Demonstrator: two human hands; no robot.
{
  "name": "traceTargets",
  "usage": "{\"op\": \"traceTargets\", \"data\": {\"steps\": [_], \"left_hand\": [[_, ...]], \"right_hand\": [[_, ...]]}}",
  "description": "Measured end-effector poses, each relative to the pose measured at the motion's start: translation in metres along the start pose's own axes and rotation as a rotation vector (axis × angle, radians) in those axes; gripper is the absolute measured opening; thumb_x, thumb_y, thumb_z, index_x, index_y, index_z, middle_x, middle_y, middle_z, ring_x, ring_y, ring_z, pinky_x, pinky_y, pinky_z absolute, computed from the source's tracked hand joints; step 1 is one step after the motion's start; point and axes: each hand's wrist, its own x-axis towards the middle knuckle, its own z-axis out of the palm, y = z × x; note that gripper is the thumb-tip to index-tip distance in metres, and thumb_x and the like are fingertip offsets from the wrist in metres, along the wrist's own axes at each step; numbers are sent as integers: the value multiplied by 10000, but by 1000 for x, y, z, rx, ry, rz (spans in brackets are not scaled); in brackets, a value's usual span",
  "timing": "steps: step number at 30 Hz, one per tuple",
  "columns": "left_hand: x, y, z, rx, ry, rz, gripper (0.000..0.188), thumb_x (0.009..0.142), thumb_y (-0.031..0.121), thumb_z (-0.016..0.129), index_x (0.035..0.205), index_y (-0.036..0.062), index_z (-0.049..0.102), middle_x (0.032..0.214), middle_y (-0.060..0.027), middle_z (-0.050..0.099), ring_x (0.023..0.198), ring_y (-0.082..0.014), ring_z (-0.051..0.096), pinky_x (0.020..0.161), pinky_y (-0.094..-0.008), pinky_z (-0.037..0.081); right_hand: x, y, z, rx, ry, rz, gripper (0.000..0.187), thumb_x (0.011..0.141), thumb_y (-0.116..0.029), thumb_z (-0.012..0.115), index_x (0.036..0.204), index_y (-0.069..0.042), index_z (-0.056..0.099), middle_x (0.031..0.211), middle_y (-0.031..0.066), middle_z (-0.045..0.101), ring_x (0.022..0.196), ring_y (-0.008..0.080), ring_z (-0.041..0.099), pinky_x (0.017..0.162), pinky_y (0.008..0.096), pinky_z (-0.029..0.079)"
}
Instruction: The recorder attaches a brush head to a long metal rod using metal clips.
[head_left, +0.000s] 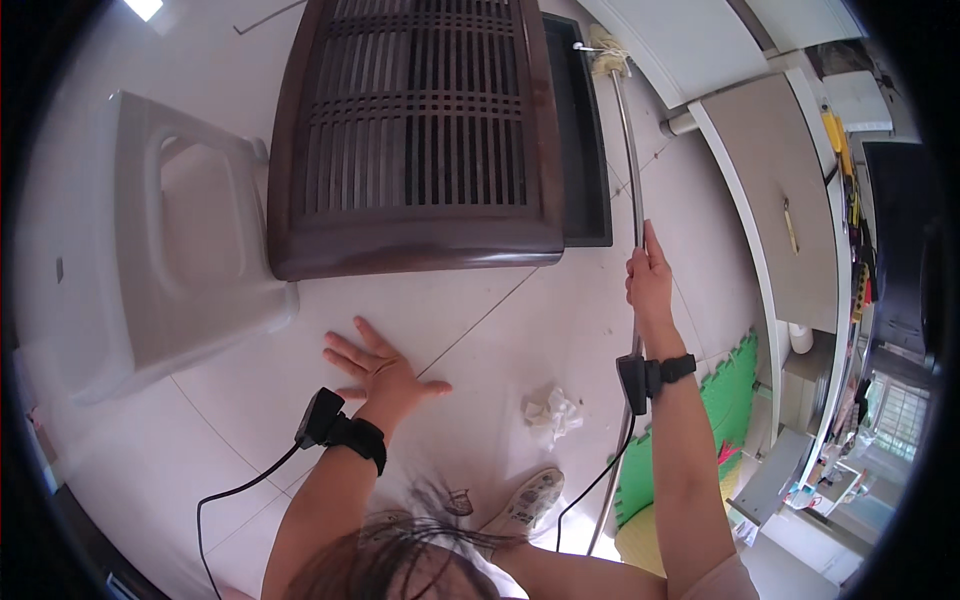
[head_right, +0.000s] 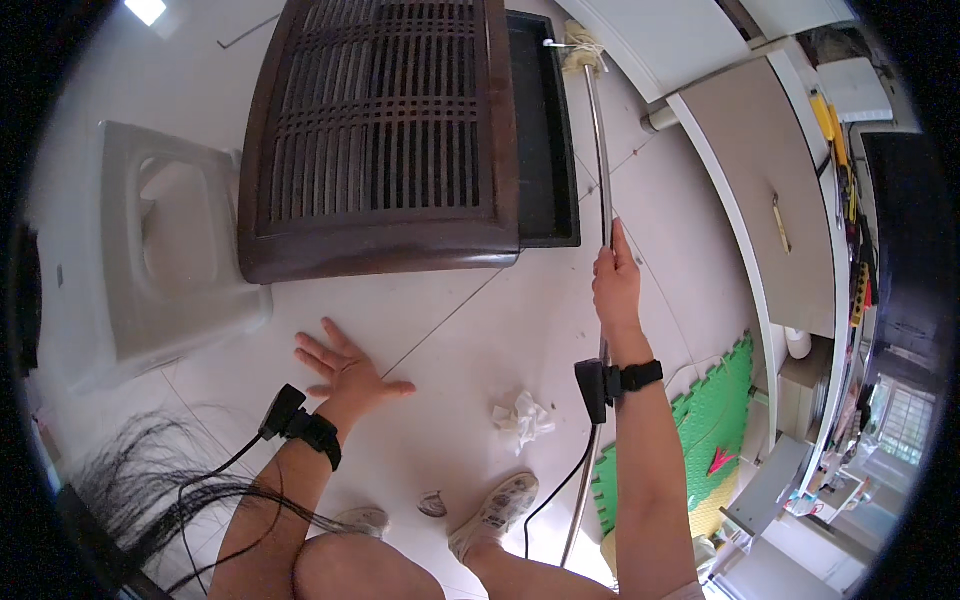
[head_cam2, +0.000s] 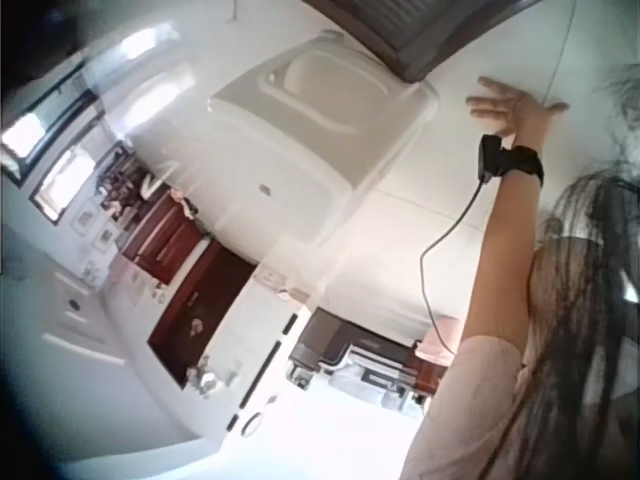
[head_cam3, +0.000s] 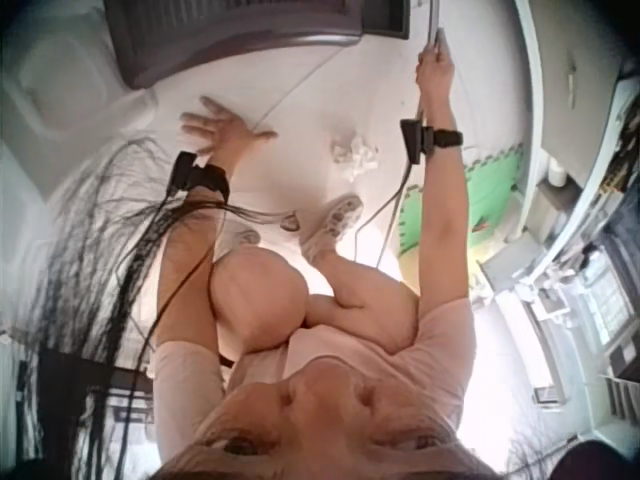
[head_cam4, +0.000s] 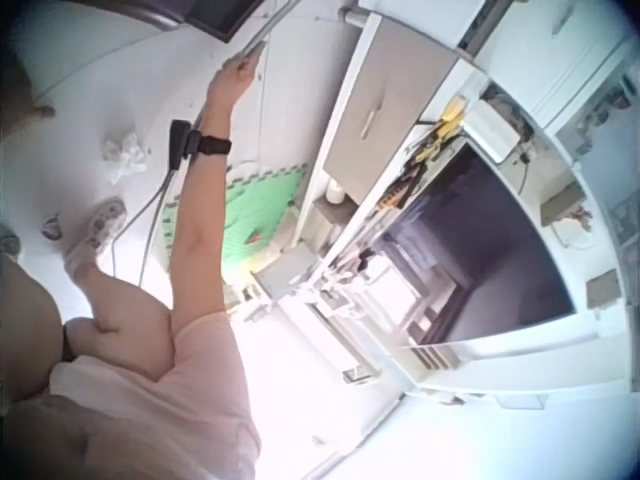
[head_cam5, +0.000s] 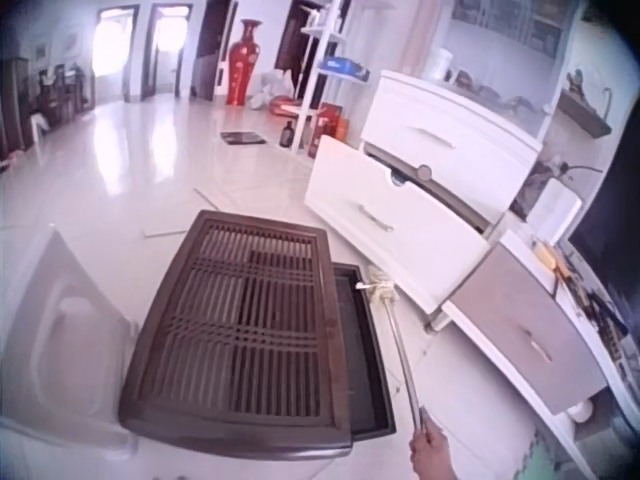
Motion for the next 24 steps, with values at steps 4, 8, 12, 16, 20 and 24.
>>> {"op": "traceTargets", "data": {"steps": [4,8,12,16,20,24], "left_hand": [[-2,-1,-2,11,55,36,1566,375,506,854,1285,21,-325,1284,-377,-327,1211,-496,-316,824,-770,29],[1,2,-3,56,17,0,1555,413,487,855,1248,24,-373,1261,-363,-372,1204,-498,-322,848,-761,98],[0,4,0,82,22,4,1556,415,492,853,1242,14,-375,1257,-365,-374,1204,-497,-322,845,-762,100],[-1,5,-2,109,15,-24,1559,411,503,851,1240,-4,-368,1253,-367,-376,1204,-499,-321,837,-764,117],[-2,4,0,93,23,-22,1582,376,546,839,1251,-5,-358,1256,-399,-339,1211,-493,-318,851,-756,39],[-2,6,2,85,25,-6,1573,388,529,844,1250,-3,-360,1247,-400,-350,1207,-495,-322,845,-761,63]], "right_hand": [[19,-12,1,-229,45,-134,485,906,-124,398,1382,-137,304,641,-37,384,543,35,341,473,181,321],[12,-15,-4,-120,7,-23,489,906,-124,382,1385,-170,301,625,-42,359,529,36,328,457,188,312],[-21,-12,-28,-144,38,54,492,903,-112,375,1386,-168,299,610,-51,348,501,38,315,437,191,306],[-62,24,-65,-190,52,58,502,894,-90,368,1387,-146,292,599,-54,346,480,37,307,420,193,300],[-138,65,-103,-271,60,52,510,879,-49,373,1381,-98,292,620,-51,353,521,31,315,450,187,294],[-201,88,-132,-188,78,23,512,862,2,383,1366,-59,312,634,-49,362,538,31,316,474,179,280]]}}
